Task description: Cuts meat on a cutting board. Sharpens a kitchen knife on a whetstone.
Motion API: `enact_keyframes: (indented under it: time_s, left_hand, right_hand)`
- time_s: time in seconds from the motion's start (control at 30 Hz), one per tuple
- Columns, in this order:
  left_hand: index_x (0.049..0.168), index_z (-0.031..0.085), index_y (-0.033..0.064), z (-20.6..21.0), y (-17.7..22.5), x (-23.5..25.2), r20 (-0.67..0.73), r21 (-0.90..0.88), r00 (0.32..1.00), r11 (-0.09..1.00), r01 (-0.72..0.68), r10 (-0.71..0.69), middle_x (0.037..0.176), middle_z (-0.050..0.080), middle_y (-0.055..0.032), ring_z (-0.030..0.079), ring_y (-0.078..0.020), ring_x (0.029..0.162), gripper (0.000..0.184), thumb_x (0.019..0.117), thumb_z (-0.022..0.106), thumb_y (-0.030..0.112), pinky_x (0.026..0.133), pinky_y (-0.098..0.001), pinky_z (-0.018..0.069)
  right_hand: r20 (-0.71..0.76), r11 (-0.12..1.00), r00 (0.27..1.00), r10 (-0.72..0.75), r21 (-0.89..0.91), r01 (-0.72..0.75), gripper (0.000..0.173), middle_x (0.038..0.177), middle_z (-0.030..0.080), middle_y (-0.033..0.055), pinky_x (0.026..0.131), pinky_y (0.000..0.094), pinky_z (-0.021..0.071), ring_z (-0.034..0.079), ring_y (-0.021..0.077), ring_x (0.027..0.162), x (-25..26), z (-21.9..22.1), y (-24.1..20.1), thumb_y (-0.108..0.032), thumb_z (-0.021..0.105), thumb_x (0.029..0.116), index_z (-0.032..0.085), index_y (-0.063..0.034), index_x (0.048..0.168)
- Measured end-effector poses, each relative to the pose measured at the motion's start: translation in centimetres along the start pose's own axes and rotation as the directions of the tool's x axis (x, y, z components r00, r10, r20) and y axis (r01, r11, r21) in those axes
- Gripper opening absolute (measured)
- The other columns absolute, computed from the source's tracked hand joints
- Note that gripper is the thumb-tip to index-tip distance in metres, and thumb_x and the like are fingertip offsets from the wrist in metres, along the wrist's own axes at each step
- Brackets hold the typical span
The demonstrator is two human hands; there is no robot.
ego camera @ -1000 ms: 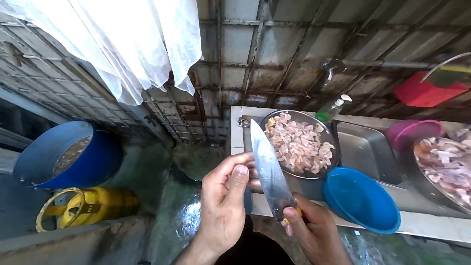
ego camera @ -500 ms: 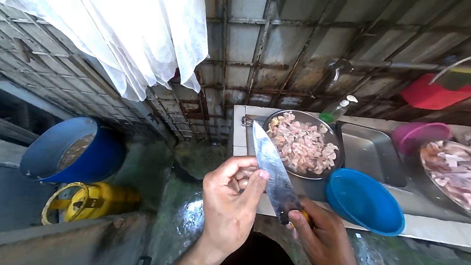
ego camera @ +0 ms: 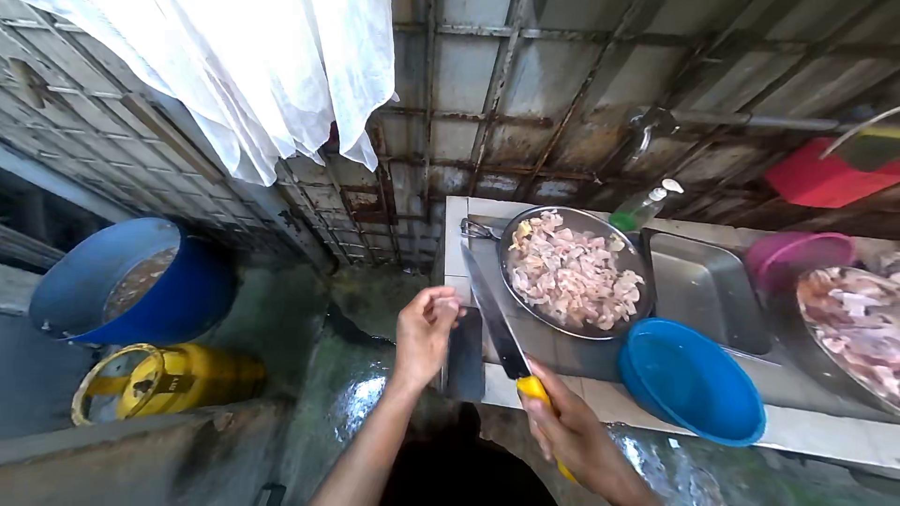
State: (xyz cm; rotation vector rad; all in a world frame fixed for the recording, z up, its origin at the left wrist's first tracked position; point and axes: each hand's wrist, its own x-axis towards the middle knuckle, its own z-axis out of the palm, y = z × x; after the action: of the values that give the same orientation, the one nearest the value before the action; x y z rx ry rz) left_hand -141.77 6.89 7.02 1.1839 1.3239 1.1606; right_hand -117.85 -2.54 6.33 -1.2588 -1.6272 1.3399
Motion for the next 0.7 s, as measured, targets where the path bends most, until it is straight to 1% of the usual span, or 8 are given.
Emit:
enact_keyframes:
  time_s: [0.07, 0.13, 0.2, 0.27, 0.37, 0.47, 0.57, 0.7]
  left_hand:
    - [0.134, 0.061, 0.0039, 0.1, -6.3, -0.2, 0.045, 0.314, 0.980, 0.934, 0.169, -0.192, 0.123, 0.069, -0.0114, 0.070, -0.0207, 0.109, 0.042, 0.0969, 0.069, 0.022, 0.097, -0.0403, 0.0595]
    - [0.144, 0.053, 0.0018, 0.8, -10.9, -1.5, 0.076, 0.504, 0.916, 0.808, 0.306, -0.394, 0.139, 0.060, -0.0180, 0.063, -0.0274, 0.124, 0.063, 0.0930, 0.072, 0.032, 0.107, -0.0441, 0.0523]
    - [0.150, 0.047, 0.0032, 1.7, -13.7, -2.8, 0.084, 0.593, 0.856, 0.715, 0.369, -0.511, 0.145, 0.055, -0.0188, 0.061, -0.0290, 0.128, 0.071, 0.0918, 0.073, 0.035, 0.108, -0.0447, 0.0513]
    - [0.149, 0.048, 0.0061, 2.6, -15.3, -3.6, 0.085, 0.633, 0.833, 0.675, 0.379, -0.547, 0.143, 0.058, -0.0160, 0.062, -0.0276, 0.125, 0.068, 0.0917, 0.072, 0.033, 0.107, -0.0446, 0.0520]
    - [0.144, 0.056, 0.0078, 3.0, -16.5, -4.1, 0.095, 0.629, 0.834, 0.683, 0.373, -0.543, 0.137, 0.063, -0.0137, 0.064, -0.0248, 0.122, 0.057, 0.0929, 0.069, 0.030, 0.107, -0.0432, 0.0520]
    - [0.140, 0.059, 0.0086, 2.6, -16.4, -4.0, 0.116, 0.611, 0.828, 0.696, 0.376, -0.549, 0.133, 0.065, -0.0124, 0.064, -0.0243, 0.123, 0.054, 0.0915, 0.070, 0.029, 0.108, -0.0434, 0.0509]
    - [0.140, 0.060, 0.0097, 2.6, -15.9, -3.5, 0.130, 0.626, 0.823, 0.689, 0.364, -0.553, 0.133, 0.065, -0.0124, 0.064, -0.0252, 0.123, 0.054, 0.0906, 0.071, 0.029, 0.108, -0.0446, 0.0502]
    - [0.141, 0.061, 0.0108, 2.7, -15.4, -3.2, 0.122, 0.679, 0.811, 0.644, 0.352, -0.572, 0.140, 0.061, -0.0120, 0.062, -0.0249, 0.127, 0.053, 0.0924, 0.070, 0.030, 0.109, -0.0435, 0.0504]
  right_hand:
    - [-0.123, 0.889, 0.992, 0.002, -0.453, -0.058, 0.049, 0.117, 0.070, 0.0061, 0.074, 0.0377, 0.0611, 0.069, 0.0145, 0.084, 0.3, 0.9, 4.2, -0.038, 0.046, 0.1079, 0.048, -0.0261, 0.156]
    - [-0.182, 0.734, 0.983, -0.023, -0.670, -0.106, 0.046, 0.110, 0.071, 0.0128, 0.067, 0.0479, 0.0621, 0.072, 0.0249, 0.078, 0.2, 2.7, 8.6, -0.034, 0.048, 0.1064, 0.054, -0.0289, 0.152]
    - [-0.189, 0.613, 0.982, 0.003, -0.776, -0.151, 0.047, 0.110, 0.071, 0.0144, 0.059, 0.0500, 0.0609, 0.071, 0.0293, 0.069, -0.1, 4.6, 12.1, -0.030, 0.053, 0.1040, 0.055, -0.0308, 0.150]
    - [-0.188, 0.509, 0.982, 0.026, -0.843, -0.175, 0.049, 0.112, 0.070, 0.0134, 0.056, 0.0486, 0.0603, 0.071, 0.0293, 0.066, 0.1, 6.2, 14.8, -0.031, 0.055, 0.1030, 0.053, -0.0327, 0.152]
    - [-0.174, 0.427, 0.973, 0.148, -0.877, -0.222, 0.052, 0.117, 0.071, 0.0133, 0.061, 0.0507, 0.0602, 0.072, 0.0314, 0.072, 0.5, 7.1, 16.6, -0.037, 0.051, 0.1057, 0.043, -0.0378, 0.158]
    - [-0.129, 0.431, 0.949, 0.286, -0.868, -0.248, 0.053, 0.115, 0.073, 0.0155, 0.066, 0.0548, 0.0598, 0.073, 0.0353, 0.075, -2.6, 6.4, 15.8, -0.040, 0.045, 0.1081, 0.036, -0.0382, 0.161]
    - [-0.111, 0.458, 0.959, 0.261, -0.860, -0.224, 0.051, 0.105, 0.075, 0.0199, 0.061, 0.0559, 0.0595, 0.073, 0.0378, 0.069, -6.8, 5.2, 15.3, -0.033, 0.049, 0.1060, 0.046, -0.0302, 0.157]
    - [-0.115, 0.485, 0.958, 0.263, -0.843, -0.234, 0.052, 0.103, 0.075, 0.0166, 0.066, 0.0539, 0.0608, 0.074, 0.0348, 0.074, -0.1, 6.7, 14.8, -0.037, 0.044, 0.1084, 0.040, -0.0303, 0.160]
